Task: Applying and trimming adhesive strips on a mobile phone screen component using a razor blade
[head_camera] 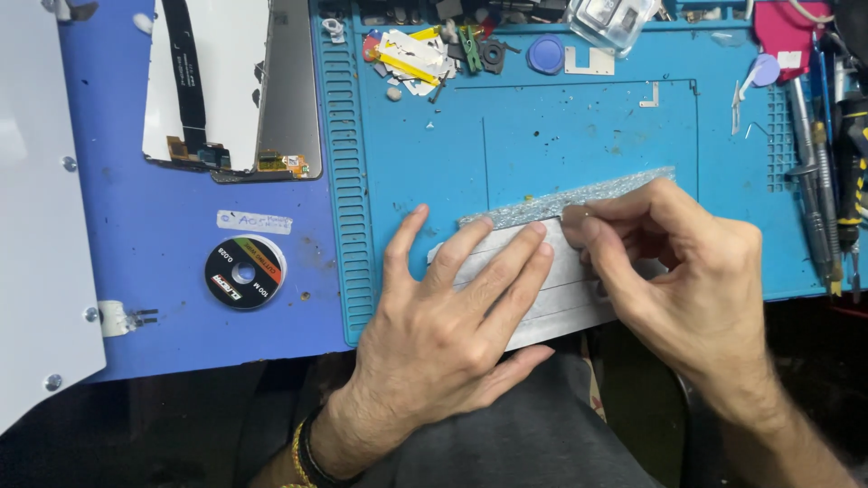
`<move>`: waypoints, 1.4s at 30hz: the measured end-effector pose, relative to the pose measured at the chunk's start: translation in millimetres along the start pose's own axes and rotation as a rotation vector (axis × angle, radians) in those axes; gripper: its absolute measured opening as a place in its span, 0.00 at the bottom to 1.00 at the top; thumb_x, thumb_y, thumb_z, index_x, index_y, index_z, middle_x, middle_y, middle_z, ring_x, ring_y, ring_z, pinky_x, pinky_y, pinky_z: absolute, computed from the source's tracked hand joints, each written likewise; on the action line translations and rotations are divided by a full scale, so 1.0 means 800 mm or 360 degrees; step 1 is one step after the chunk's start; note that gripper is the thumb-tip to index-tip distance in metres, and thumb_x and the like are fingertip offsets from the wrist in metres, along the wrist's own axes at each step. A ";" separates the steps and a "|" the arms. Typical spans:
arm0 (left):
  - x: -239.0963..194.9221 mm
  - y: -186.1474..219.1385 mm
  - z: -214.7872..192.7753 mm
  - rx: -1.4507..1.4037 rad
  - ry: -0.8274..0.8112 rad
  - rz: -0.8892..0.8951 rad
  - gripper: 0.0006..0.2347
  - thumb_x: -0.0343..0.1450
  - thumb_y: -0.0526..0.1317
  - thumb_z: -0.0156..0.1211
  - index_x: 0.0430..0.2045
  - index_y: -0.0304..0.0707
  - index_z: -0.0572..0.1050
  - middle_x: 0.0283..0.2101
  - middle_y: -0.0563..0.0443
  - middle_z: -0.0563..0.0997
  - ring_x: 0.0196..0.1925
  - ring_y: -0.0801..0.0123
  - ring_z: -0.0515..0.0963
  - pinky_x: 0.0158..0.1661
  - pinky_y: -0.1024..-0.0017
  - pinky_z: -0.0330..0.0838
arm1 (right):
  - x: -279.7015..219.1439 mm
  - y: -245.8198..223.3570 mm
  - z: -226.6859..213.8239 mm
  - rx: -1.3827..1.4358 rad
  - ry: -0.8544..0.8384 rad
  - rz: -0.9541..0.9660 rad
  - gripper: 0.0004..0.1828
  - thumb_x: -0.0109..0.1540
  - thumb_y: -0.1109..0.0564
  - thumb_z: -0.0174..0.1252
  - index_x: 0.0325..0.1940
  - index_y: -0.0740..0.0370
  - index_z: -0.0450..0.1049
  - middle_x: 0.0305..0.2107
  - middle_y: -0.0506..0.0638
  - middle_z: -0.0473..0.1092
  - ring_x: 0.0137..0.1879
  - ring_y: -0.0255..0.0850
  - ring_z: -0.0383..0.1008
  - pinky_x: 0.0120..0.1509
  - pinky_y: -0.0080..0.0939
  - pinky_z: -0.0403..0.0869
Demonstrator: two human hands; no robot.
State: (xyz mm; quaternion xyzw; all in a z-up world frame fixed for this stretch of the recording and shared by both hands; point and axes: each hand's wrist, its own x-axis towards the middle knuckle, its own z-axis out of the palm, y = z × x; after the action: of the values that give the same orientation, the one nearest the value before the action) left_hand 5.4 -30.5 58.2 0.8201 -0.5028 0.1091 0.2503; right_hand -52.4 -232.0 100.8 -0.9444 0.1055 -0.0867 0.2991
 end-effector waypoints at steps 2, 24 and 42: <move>0.000 -0.001 0.000 -0.0003 -0.0003 0.0015 0.32 0.68 0.63 0.70 0.60 0.39 0.78 0.66 0.51 0.76 0.63 0.54 0.75 0.63 0.34 0.61 | 0.002 0.000 0.002 0.0002 0.0002 -0.0034 0.05 0.67 0.66 0.66 0.40 0.66 0.76 0.31 0.49 0.79 0.29 0.31 0.73 0.33 0.29 0.70; 0.006 0.004 0.001 -0.0047 0.0079 0.0011 0.29 0.74 0.62 0.54 0.54 0.34 0.80 0.61 0.46 0.81 0.59 0.51 0.77 0.59 0.33 0.64 | -0.007 0.061 -0.043 -0.0262 0.0156 0.0134 0.04 0.77 0.70 0.66 0.49 0.74 0.77 0.35 0.57 0.76 0.37 0.37 0.73 0.50 0.37 0.77; 0.010 0.010 0.001 -0.0083 0.0068 -0.0082 0.27 0.75 0.60 0.48 0.53 0.36 0.80 0.60 0.47 0.81 0.56 0.51 0.79 0.60 0.30 0.62 | 0.018 0.031 -0.029 -0.0057 -0.0154 0.0004 0.05 0.69 0.64 0.65 0.44 0.69 0.76 0.32 0.53 0.78 0.32 0.36 0.77 0.41 0.33 0.79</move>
State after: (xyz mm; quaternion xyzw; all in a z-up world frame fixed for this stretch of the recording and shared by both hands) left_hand 2.0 -39.7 63.6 0.8234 -0.4788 0.1069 0.2851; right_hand -47.7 -268.4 106.7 -0.9526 0.0938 -0.0387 0.2870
